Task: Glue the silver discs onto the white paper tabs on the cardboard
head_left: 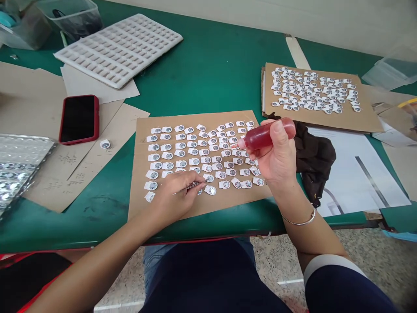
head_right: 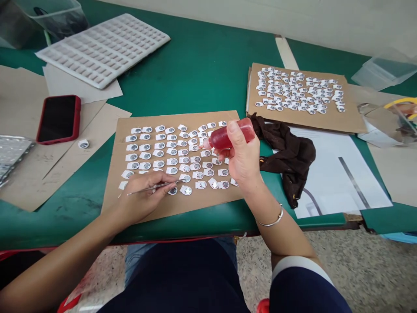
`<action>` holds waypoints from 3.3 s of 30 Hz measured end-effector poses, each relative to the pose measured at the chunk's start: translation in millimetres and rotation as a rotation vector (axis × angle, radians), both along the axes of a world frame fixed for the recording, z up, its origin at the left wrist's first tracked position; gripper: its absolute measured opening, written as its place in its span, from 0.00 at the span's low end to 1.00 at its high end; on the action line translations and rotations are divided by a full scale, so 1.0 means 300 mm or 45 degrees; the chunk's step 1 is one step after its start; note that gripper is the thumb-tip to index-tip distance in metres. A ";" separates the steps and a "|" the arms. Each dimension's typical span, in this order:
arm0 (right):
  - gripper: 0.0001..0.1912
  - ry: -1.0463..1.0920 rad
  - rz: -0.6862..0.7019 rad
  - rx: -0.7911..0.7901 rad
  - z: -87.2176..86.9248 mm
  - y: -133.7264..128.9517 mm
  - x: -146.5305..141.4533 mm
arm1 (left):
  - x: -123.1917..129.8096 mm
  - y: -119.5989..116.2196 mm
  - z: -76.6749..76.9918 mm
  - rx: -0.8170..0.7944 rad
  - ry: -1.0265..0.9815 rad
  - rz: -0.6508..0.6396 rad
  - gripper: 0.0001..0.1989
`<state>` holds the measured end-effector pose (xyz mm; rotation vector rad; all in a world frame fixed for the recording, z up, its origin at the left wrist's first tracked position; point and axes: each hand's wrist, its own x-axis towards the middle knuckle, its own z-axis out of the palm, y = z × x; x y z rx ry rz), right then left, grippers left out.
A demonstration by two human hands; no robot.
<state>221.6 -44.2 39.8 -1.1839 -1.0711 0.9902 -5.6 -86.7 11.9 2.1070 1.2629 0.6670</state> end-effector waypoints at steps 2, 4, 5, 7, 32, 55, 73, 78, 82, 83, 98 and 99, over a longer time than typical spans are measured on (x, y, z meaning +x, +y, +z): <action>0.20 -0.008 0.002 0.007 -0.005 -0.001 0.004 | 0.003 0.002 -0.006 -0.008 -0.013 -0.007 0.05; 0.20 -0.010 -0.005 0.020 -0.008 -0.002 0.007 | 0.005 0.005 -0.011 -0.004 -0.028 -0.018 0.05; 0.20 -0.012 -0.008 0.029 -0.009 -0.002 0.007 | 0.006 0.006 -0.013 0.002 -0.033 -0.026 0.04; 0.20 -0.018 -0.003 0.044 -0.010 -0.003 0.006 | 0.008 0.006 -0.014 0.017 -0.034 -0.029 0.04; 0.18 -0.749 0.229 0.171 -0.045 -0.040 -0.152 | 0.140 -0.140 -0.036 0.945 0.696 -0.224 0.10; 0.17 -0.844 0.286 0.179 -0.081 -0.053 -0.167 | 0.136 -0.145 -0.042 0.997 0.697 -0.193 0.08; 0.16 -0.839 0.247 0.222 -0.086 -0.054 -0.166 | 0.132 -0.145 -0.043 0.993 0.723 -0.222 0.08; 0.16 -0.832 0.260 0.225 -0.087 -0.054 -0.164 | 0.135 -0.145 -0.046 1.000 0.710 -0.202 0.07; 0.16 -0.828 0.249 0.224 -0.090 -0.053 -0.164 | 0.135 -0.144 -0.047 0.989 0.694 -0.213 0.06; 0.16 -0.823 0.244 0.229 -0.091 -0.053 -0.164 | 0.135 -0.144 -0.046 0.984 0.696 -0.222 0.06; 0.16 -0.808 0.241 0.200 -0.097 -0.049 -0.162 | 0.131 -0.142 -0.045 1.000 0.722 -0.227 0.07; 0.15 -0.810 0.238 0.202 -0.097 -0.048 -0.162 | 0.131 -0.142 -0.045 0.998 0.719 -0.227 0.07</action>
